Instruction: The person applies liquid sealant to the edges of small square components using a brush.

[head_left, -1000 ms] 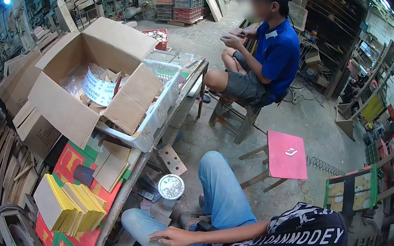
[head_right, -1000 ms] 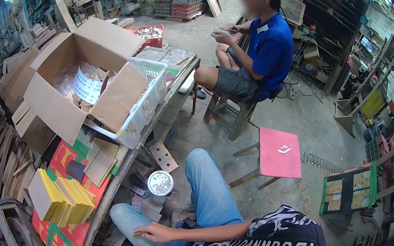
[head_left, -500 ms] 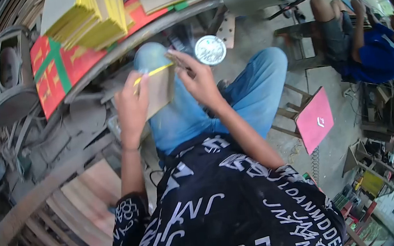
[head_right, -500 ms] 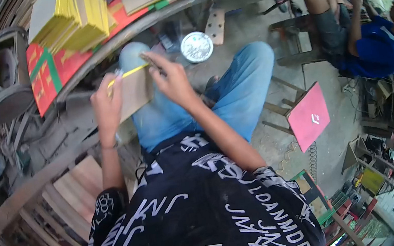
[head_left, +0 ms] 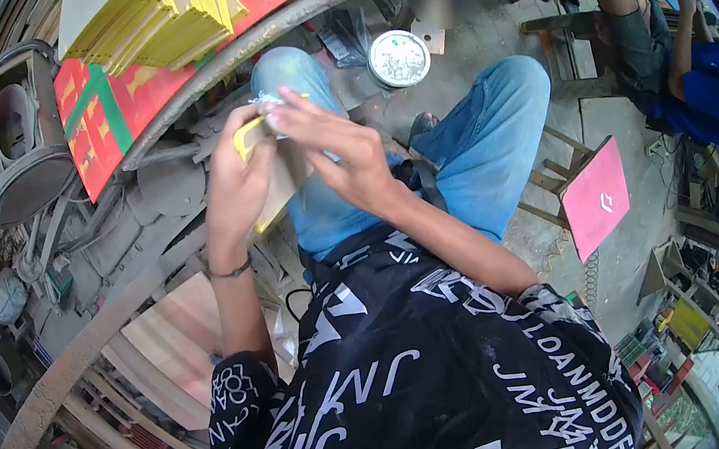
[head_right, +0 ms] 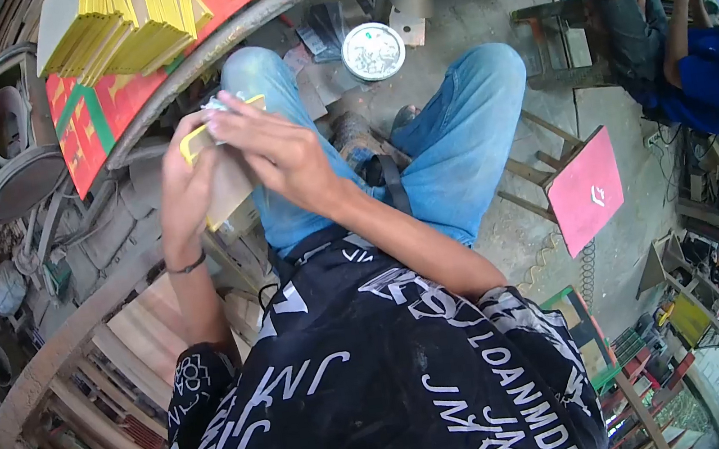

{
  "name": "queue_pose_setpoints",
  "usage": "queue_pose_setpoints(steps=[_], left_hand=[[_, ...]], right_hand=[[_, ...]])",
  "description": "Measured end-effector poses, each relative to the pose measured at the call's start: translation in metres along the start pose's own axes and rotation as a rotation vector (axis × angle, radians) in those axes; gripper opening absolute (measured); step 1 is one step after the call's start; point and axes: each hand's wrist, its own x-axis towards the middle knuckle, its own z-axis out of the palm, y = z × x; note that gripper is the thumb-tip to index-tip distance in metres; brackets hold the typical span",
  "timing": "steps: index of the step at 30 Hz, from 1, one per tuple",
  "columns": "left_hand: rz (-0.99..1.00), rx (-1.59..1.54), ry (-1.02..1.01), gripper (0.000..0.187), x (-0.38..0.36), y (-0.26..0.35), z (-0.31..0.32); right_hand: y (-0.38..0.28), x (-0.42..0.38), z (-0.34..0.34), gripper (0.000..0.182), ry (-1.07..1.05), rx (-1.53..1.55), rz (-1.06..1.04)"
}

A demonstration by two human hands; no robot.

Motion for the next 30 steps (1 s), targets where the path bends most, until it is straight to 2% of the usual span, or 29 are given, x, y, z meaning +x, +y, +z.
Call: queue_pose_setpoints(steps=[2,4,6,8,10,12,14,18,19,20,23,24,26,28,30], left_hand=[[0.135,-0.006,0.004,0.028,0.009,-0.016,0.006],[0.097,0.038,0.013,0.027,0.013,-0.014,0.004],[-0.041,-0.002,0.077,0.027,0.012,-0.013,0.007],[-0.046,-0.061,0.059,0.026,0.016,-0.015,0.009],[0.073,-0.023,0.072,0.026,0.014,-0.017,0.013],[0.068,0.024,0.086,0.025,0.014,-0.021,0.01],[-0.004,-0.049,0.099,0.024,0.019,-0.024,0.004],[0.037,-0.094,0.133,0.025,0.017,-0.023,0.008],[-0.062,-0.094,0.169,0.025,0.014,-0.017,0.008],[-0.062,-0.093,0.172,0.025,0.013,-0.019,0.008],[0.117,0.11,0.094,0.029,0.019,-0.024,0.005],[0.106,0.109,0.091,0.029,0.017,-0.023,0.007],[-0.044,-0.092,0.156,0.03,0.018,-0.018,0.011],[0.032,-0.012,0.172,0.031,0.024,-0.022,0.009],[0.128,0.146,0.183,0.032,0.023,-0.022,0.011]], right_hand=[[0.003,0.001,0.008,0.041,-0.047,0.038,-0.087],[0.02,0.002,0.015,0.039,0.003,0.028,-0.077],[0.027,0.007,0.013,0.038,0.046,0.031,-0.004],[0.016,0.01,0.011,0.037,0.047,0.032,-0.032],[0.003,0.013,0.015,0.038,0.003,0.052,-0.13],[0.015,0.016,0.02,0.038,0.004,0.048,-0.151],[0.02,0.02,0.025,0.036,-0.023,0.061,-0.146],[0.027,0.012,0.022,0.035,-0.018,0.069,-0.133],[0.039,0.005,0.022,0.035,-0.002,0.047,-0.055],[0.038,0.008,0.02,0.034,0.017,0.022,0.016],[0.018,0.013,0.017,0.034,0.005,0.015,-0.058],[0.011,0.014,0.015,0.034,-0.035,0.039,-0.116],[0.029,0.011,0.017,0.034,-0.01,0.083,-0.124],[0.041,0.012,0.02,0.035,0.006,0.02,-0.06],[0.03,0.014,0.021,0.034,0.009,0.074,-0.088]])
